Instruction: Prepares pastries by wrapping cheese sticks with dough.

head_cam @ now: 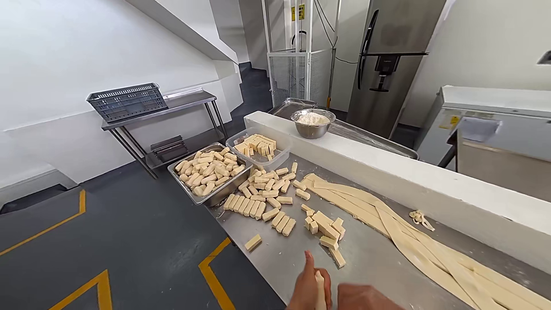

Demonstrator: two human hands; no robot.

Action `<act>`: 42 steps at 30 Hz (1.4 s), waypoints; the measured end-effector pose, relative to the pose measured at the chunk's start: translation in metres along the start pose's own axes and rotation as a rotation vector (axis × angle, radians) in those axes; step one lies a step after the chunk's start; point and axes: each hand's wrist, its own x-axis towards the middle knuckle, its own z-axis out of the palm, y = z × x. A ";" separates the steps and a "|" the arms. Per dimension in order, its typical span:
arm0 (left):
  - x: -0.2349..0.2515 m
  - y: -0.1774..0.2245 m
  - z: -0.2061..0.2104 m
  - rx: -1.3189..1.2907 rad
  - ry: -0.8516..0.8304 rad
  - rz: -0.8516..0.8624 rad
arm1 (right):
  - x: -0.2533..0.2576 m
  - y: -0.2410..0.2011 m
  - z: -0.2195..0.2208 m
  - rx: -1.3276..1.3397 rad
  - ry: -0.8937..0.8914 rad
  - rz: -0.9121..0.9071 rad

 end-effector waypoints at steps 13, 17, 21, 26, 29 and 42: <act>-0.016 0.023 0.007 -0.132 -0.154 -0.022 | 0.016 0.044 0.050 -0.433 0.558 -0.202; -0.016 0.027 0.019 -0.026 0.083 0.006 | 0.016 0.040 0.052 -0.432 0.575 -0.189; -0.013 0.014 0.014 -0.047 0.042 0.109 | 0.014 0.044 0.055 -0.441 0.588 -0.166; -0.022 0.004 0.015 -0.162 0.066 0.081 | 0.008 0.040 0.064 -0.256 0.526 -0.150; -0.022 -0.002 0.015 -0.314 -0.041 -0.015 | 0.001 0.044 0.066 -0.214 0.558 -0.184; 0.009 -0.012 -0.002 -0.051 -0.024 -0.175 | -0.116 0.079 0.035 -0.367 0.715 0.524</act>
